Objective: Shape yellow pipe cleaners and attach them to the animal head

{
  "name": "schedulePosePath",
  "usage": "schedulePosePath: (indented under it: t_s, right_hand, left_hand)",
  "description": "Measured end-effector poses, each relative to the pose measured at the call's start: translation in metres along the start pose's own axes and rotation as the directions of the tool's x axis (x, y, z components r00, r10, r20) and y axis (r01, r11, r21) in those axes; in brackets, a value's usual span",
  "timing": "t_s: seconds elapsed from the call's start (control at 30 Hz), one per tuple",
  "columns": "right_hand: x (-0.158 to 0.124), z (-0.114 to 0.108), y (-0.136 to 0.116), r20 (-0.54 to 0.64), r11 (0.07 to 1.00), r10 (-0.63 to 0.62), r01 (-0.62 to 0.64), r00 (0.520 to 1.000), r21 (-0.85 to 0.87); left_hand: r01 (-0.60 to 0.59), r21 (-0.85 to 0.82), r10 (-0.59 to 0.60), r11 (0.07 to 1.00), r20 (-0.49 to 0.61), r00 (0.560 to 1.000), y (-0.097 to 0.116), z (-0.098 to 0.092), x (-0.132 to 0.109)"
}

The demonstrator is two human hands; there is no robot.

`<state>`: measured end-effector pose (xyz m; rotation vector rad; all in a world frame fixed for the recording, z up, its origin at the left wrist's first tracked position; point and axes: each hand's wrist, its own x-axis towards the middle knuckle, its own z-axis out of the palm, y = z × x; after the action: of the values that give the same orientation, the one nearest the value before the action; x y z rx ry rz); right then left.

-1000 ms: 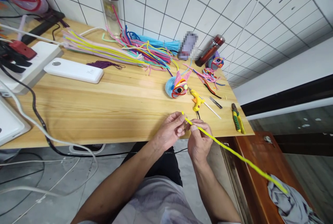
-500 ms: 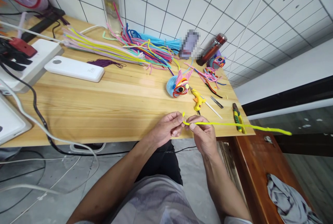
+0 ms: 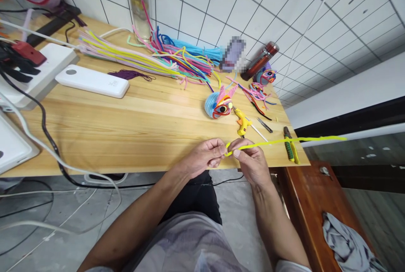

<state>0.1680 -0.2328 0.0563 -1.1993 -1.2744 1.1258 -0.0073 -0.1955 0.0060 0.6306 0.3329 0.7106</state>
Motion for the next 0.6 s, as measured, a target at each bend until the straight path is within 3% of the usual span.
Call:
schedulePosePath:
  t_s: [0.27, 0.47, 0.6]
  right_hand:
    - [0.005, 0.000, -0.001, 0.022, 1.000, 0.015, -0.015, 1.000, -0.002]
    - [0.011, -0.007, -0.004, 0.022, 0.995, 0.098, -0.097, 0.995, -0.023]
    - [0.017, -0.007, -0.006, -0.022, 0.994, 0.111, -0.111, 0.994, -0.021]
  left_hand:
    - [-0.049, 0.111, 0.053, 0.993, -0.028, 0.998, 0.008, 0.000, -0.002]
    - [-0.061, 0.222, 0.067, 0.973, -0.018, 0.998, 0.011, -0.001, -0.003]
    - [-0.140, 0.402, 0.192, 0.905, -0.093, 0.977, 0.017, -0.002, 0.004]
